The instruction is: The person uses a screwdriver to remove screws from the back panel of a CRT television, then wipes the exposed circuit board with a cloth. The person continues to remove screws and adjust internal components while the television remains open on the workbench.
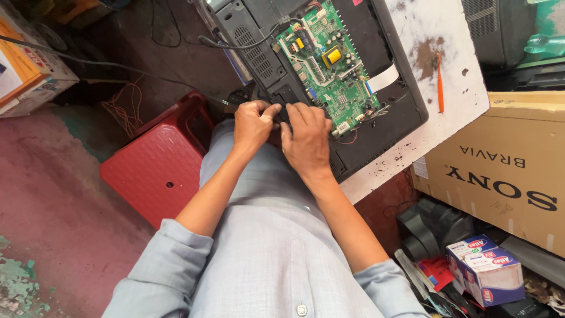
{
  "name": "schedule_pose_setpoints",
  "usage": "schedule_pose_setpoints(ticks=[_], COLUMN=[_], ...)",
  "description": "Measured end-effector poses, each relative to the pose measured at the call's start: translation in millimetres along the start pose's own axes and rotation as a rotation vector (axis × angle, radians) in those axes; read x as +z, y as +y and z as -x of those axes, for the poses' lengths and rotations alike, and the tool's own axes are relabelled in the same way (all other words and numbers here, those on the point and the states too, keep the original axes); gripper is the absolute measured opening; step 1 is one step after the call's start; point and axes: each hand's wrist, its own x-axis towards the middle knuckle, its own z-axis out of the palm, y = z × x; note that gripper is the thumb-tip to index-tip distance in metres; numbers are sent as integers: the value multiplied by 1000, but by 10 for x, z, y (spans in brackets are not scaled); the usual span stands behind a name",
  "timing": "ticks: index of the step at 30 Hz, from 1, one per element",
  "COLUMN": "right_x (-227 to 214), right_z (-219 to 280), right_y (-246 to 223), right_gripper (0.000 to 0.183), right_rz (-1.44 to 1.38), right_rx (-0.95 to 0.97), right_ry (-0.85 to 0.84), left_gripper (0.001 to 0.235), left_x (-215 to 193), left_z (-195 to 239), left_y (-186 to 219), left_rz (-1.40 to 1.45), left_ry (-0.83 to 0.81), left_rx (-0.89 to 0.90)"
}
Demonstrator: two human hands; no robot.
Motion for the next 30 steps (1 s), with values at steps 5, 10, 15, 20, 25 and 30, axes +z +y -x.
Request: schedule_pose_setpoints(ticks=[5,10,15,20,25,30], right_x=[193,276,338,343,313,301], right_z=[-119,-86,-82,-73,-74,-84], right_y=[-2,54,67,51,3,-14], right_gripper=[49,42,36,33,31,29], right_rz=[129,110,110,71,100,168], right_rx=[-14,25,27,78,88,86], right_ry=[-38,2,57,57,80,82], left_gripper=[26,24,25,25,27,27], left_x=[-60,-40,-51,-74,-30,-24], left_z=[-30,1,4,14,6,6], left_y=[-58,-50,-6,-11,1,24], left_rz=[-56,-22,-27,-33,-73,-86], left_ry=[16,49,49,47,40,34], left_rx=[29,-7,-3,6,49,40])
